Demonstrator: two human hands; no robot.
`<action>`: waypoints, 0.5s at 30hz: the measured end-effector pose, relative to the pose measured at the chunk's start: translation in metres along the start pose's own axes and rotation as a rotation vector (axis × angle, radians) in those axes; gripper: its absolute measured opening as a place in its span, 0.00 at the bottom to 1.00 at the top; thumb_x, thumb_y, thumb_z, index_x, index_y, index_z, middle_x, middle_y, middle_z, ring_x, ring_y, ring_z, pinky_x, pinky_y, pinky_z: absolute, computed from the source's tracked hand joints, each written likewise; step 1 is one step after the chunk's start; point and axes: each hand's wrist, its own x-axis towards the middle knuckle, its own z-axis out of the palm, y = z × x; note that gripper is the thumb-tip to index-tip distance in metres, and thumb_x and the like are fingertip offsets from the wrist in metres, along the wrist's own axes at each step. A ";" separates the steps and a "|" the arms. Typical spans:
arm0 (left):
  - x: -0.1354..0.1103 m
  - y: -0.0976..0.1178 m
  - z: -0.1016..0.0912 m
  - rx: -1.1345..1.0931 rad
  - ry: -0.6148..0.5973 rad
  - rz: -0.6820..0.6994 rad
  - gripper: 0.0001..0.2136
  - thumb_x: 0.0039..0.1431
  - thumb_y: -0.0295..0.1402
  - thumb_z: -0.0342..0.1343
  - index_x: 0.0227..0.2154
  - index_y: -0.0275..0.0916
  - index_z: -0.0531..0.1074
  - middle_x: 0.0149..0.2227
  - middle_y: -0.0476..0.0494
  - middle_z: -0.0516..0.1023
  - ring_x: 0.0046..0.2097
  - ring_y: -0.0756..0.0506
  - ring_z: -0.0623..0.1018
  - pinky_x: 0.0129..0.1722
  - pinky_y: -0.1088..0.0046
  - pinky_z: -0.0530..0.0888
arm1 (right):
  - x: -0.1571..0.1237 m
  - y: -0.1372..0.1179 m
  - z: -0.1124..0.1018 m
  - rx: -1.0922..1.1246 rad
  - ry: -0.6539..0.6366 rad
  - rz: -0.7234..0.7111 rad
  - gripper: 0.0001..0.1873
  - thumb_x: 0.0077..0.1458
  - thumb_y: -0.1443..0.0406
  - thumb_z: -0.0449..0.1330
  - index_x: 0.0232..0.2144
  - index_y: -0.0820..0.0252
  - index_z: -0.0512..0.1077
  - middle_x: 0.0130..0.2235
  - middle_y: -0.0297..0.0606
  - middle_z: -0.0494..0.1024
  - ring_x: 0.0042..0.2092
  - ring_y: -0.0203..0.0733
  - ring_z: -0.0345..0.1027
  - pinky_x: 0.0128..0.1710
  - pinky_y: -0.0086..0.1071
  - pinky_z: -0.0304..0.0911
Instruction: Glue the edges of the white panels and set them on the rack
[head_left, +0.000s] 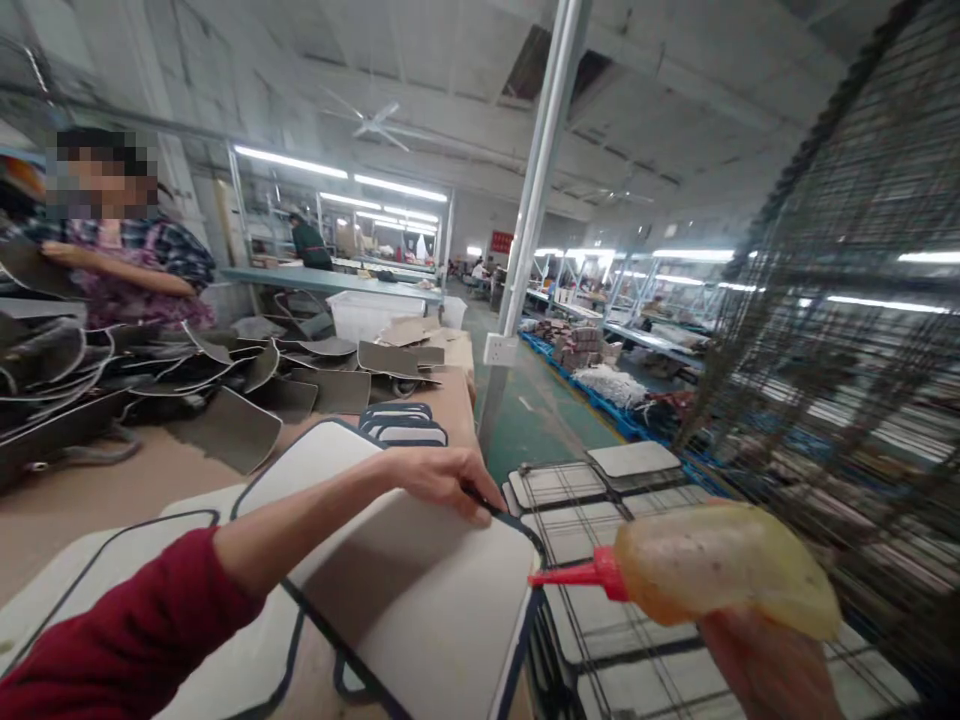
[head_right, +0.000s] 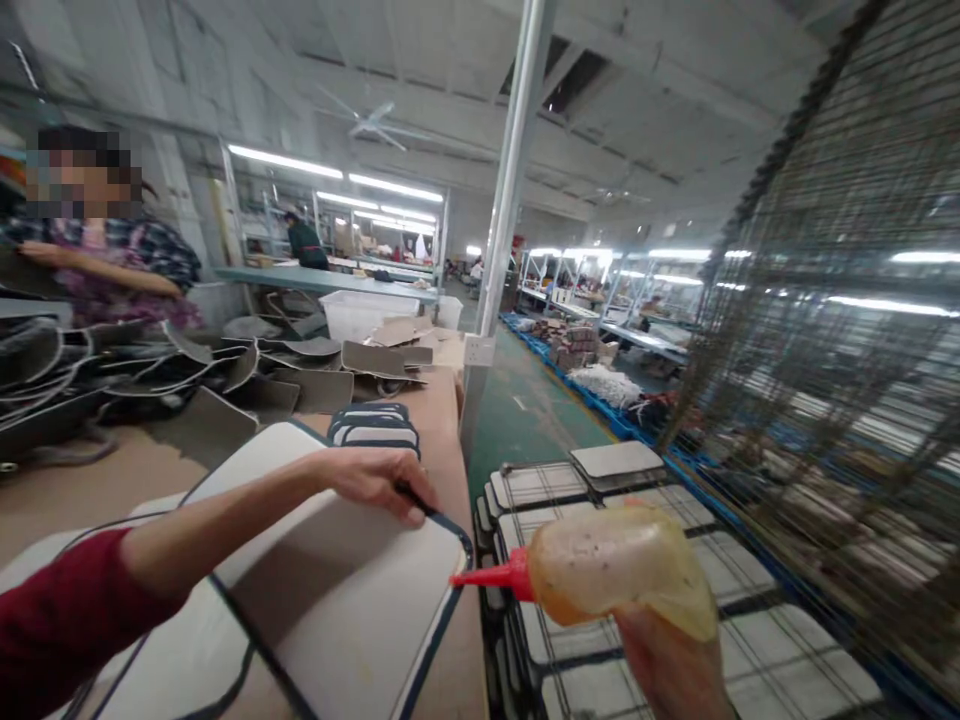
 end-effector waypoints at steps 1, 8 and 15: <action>-0.001 0.001 0.000 -0.016 0.004 -0.003 0.21 0.58 0.50 0.74 0.38 0.33 0.90 0.32 0.48 0.84 0.35 0.48 0.76 0.34 0.80 0.71 | 0.002 0.001 -0.003 -0.010 0.002 0.011 0.36 0.42 0.60 0.82 0.55 0.52 0.81 0.41 0.44 0.86 0.41 0.56 0.84 0.37 0.43 0.84; -0.006 0.003 0.001 -0.107 0.057 -0.061 0.17 0.58 0.46 0.74 0.37 0.34 0.90 0.30 0.47 0.83 0.33 0.48 0.75 0.30 0.79 0.69 | 0.004 0.002 -0.005 -0.032 0.006 0.036 0.36 0.41 0.54 0.81 0.54 0.52 0.81 0.46 0.48 0.86 0.46 0.61 0.84 0.41 0.48 0.84; -0.011 0.002 -0.001 -0.162 0.131 -0.160 0.17 0.53 0.49 0.76 0.33 0.39 0.90 0.29 0.47 0.83 0.33 0.46 0.75 0.31 0.77 0.71 | -0.021 -0.003 0.012 0.009 0.013 0.133 0.34 0.42 0.56 0.81 0.53 0.53 0.82 0.44 0.47 0.86 0.42 0.59 0.84 0.38 0.46 0.84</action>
